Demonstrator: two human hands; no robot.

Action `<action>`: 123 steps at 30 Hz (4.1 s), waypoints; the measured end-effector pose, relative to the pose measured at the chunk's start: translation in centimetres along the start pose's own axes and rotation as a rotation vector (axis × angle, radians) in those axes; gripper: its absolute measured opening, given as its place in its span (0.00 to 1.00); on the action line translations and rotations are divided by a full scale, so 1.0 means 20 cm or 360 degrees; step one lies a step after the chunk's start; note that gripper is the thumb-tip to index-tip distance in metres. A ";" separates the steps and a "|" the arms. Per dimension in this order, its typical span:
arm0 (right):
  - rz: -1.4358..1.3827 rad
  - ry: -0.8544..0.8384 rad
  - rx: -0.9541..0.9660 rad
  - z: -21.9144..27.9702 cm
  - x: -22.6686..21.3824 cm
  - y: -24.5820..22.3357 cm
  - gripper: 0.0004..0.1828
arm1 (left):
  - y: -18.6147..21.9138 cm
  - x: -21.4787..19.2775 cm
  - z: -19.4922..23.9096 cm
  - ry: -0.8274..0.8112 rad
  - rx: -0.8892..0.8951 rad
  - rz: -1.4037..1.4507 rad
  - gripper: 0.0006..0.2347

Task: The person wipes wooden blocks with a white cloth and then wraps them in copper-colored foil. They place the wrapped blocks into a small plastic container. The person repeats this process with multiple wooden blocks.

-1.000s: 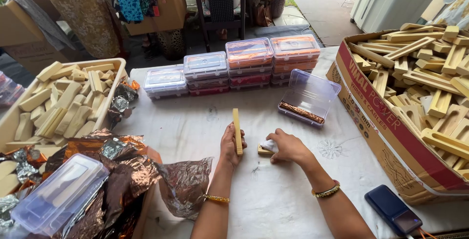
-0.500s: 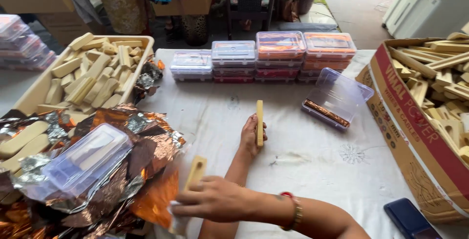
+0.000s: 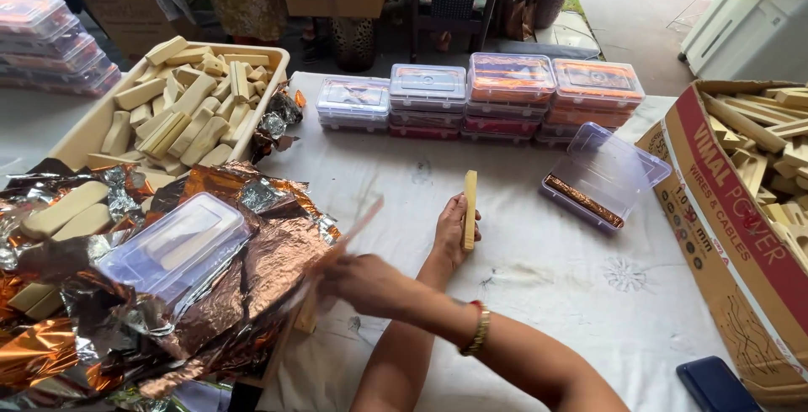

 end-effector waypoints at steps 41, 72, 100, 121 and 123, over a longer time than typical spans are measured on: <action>-0.0144 -0.0707 0.0222 -0.11 0.21 0.12 0.06 | 0.34 -0.27 0.17 0.1770 0.0859 -0.1388 0.18; -0.1570 0.0881 0.1143 -0.01 -0.17 0.33 0.34 | 0.20 -0.38 0.01 0.1768 0.1230 -0.1728 0.19; -0.0288 0.0019 0.1299 0.52 -0.48 0.55 0.24 | -0.14 -0.10 -0.17 -0.0356 0.0434 -0.0231 0.23; -0.0693 0.2132 0.1307 1.42 -0.36 0.86 0.19 | -0.20 0.23 0.06 -0.0241 0.0233 -0.0902 0.19; -0.1386 0.2263 0.1493 1.45 -0.33 0.89 0.22 | -0.21 0.25 0.06 -0.0275 0.0072 -0.1076 0.21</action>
Point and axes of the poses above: each hand's wrist, its own z-axis away from the middle knuckle, its own x-axis out of the palm, y = z × x, the point moved 4 cm from there along -z, towards the middle knuckle, and after that the axes turned 9 degrees about -x, right-handed, at the moved point
